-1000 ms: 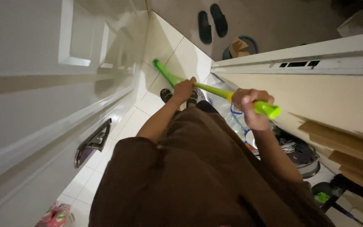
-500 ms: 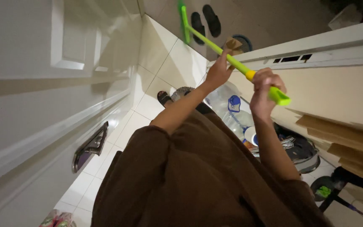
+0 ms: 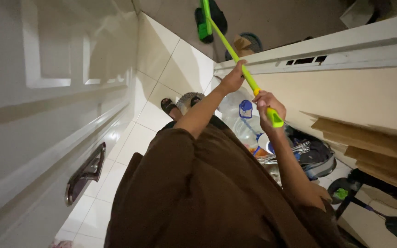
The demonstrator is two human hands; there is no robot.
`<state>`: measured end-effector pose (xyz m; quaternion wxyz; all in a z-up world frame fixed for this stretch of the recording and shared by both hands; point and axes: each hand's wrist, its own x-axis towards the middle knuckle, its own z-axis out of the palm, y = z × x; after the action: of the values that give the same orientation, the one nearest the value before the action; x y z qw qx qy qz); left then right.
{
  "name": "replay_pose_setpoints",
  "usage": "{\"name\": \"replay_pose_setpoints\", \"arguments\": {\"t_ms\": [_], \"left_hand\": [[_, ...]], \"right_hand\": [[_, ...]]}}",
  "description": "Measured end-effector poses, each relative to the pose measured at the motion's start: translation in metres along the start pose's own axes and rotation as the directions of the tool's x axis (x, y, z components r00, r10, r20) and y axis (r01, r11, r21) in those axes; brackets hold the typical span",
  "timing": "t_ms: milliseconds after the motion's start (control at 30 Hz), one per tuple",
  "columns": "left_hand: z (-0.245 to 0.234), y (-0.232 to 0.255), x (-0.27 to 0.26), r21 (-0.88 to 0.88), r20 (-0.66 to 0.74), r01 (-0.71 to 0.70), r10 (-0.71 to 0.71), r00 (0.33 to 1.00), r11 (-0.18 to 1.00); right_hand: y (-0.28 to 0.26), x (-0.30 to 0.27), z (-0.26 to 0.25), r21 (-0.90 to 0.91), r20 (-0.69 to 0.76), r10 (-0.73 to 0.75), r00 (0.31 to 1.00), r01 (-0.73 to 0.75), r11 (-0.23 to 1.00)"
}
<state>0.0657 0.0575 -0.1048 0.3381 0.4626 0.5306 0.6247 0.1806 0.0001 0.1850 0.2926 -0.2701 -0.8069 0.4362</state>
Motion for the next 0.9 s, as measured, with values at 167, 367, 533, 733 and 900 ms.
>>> {"name": "replay_pose_setpoints", "arguments": {"t_ms": [167, 367, 533, 733, 900], "left_hand": [[0.026, -0.024, -0.003, -0.013, 0.091, 0.189, -0.187, 0.978, 0.982], [0.004, 0.082, -0.015, 0.03, 0.076, 0.311, -0.312, 0.947, 0.95], [-0.009, 0.115, -0.03, 0.082, -0.075, 0.073, -0.067, 0.995, 0.994], [-0.037, 0.085, -0.039, 0.149, -0.033, 0.132, -0.128, 0.991, 0.98], [-0.064, 0.072, -0.028, 0.274, -0.057, 0.291, -0.286, 0.956, 0.917]], "right_hand": [[0.005, -0.007, -0.003, -0.088, 0.104, -0.008, 0.995, 0.017, 0.996], [-0.007, -0.016, -0.017, -0.04, -0.003, -0.086, 0.996, 0.085, 0.996], [-0.039, -0.006, -0.015, -0.009, -0.025, -0.079, 0.997, 0.079, 0.997], [-0.022, -0.007, 0.02, -0.076, 0.049, 0.109, 0.993, -0.105, 0.992], [-0.015, -0.01, 0.052, 0.123, -0.157, 0.195, 0.968, -0.177, 0.976]]}}
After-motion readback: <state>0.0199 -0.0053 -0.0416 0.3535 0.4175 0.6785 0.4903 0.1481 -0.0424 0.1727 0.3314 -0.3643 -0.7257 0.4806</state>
